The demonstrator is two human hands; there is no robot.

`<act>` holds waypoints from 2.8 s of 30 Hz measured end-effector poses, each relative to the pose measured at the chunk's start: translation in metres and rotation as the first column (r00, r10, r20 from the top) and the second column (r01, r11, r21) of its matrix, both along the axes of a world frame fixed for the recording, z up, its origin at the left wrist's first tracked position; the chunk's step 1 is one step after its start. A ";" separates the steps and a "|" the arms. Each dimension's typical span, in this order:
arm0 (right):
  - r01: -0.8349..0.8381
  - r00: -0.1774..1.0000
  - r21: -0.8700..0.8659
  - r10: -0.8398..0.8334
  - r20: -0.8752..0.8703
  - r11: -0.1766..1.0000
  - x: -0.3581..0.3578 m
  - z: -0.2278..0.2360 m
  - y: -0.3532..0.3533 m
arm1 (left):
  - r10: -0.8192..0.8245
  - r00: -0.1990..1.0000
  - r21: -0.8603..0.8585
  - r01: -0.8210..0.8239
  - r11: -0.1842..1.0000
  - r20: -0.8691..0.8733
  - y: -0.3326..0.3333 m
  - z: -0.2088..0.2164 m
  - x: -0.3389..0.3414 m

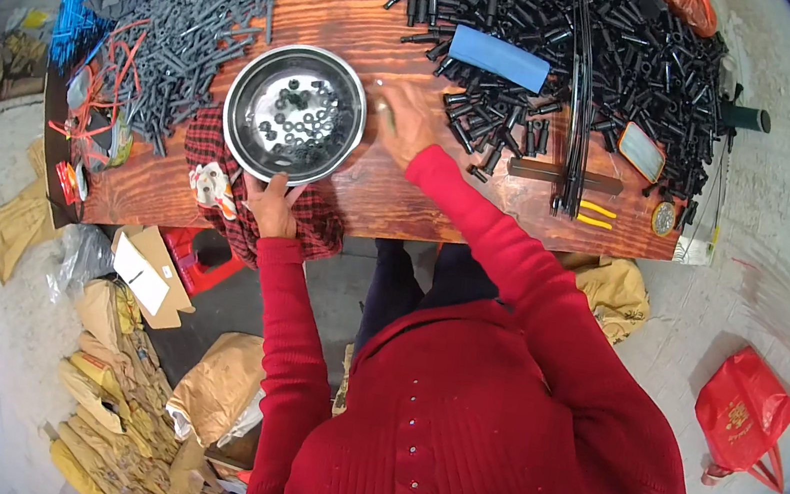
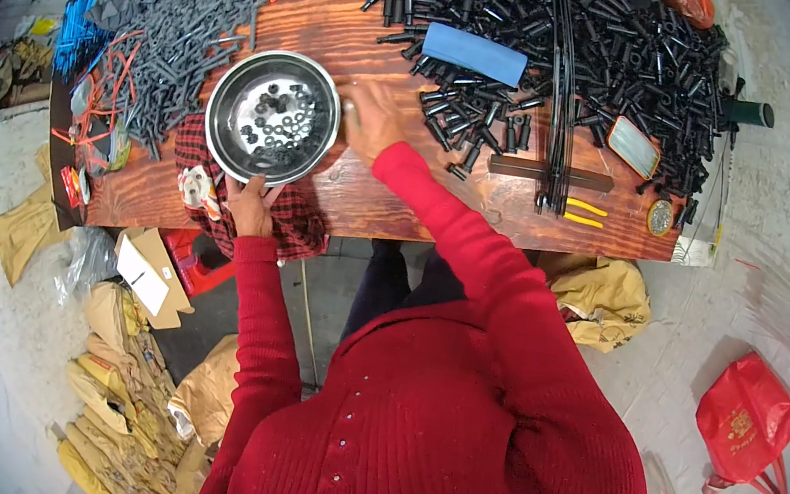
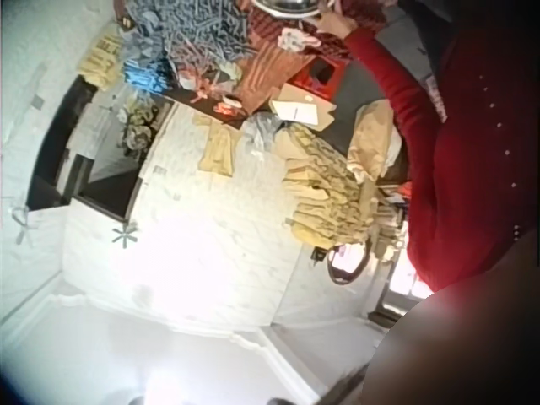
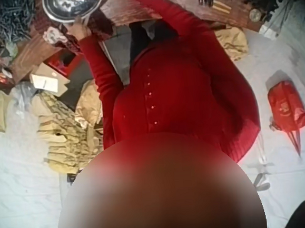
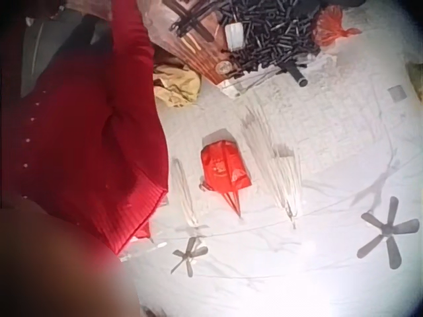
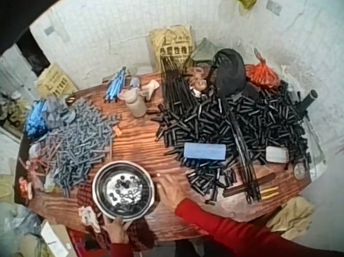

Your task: The person uses pliers to cut and process black cables and sorts small metal components at a factory workbench.

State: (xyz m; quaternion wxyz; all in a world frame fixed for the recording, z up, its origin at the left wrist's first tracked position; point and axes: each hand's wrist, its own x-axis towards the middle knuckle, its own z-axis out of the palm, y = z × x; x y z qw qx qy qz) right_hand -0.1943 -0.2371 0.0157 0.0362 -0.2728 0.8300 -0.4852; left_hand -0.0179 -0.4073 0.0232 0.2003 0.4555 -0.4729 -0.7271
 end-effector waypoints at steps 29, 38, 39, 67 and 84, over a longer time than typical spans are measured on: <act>-0.207 0.779 -0.023 0.179 0.601 0.978 -0.066 -0.069 -0.012 | 0.055 0.995 -0.199 -0.071 0.977 -0.082 -0.007 -0.029 -0.048; -0.180 0.687 -0.126 0.216 0.694 0.976 -0.087 -0.082 -0.035 | 0.120 0.974 -0.135 -0.148 0.980 -0.191 -0.006 -0.064 -0.060; -0.185 0.719 -0.134 0.227 0.657 0.973 -0.085 -0.081 -0.038 | 0.168 0.943 -0.114 -0.207 0.972 -0.287 -0.006 -0.069 -0.061; -0.106 0.895 -0.135 0.154 0.418 0.985 -0.064 -0.078 -0.022 | 0.146 0.815 -0.768 0.445 0.462 0.560 0.076 -0.093 -0.073; 0.057 0.920 -0.150 0.006 0.393 0.987 -0.078 -0.114 -0.028 | 0.090 0.894 -0.798 0.341 0.497 0.438 0.071 -0.079 -0.076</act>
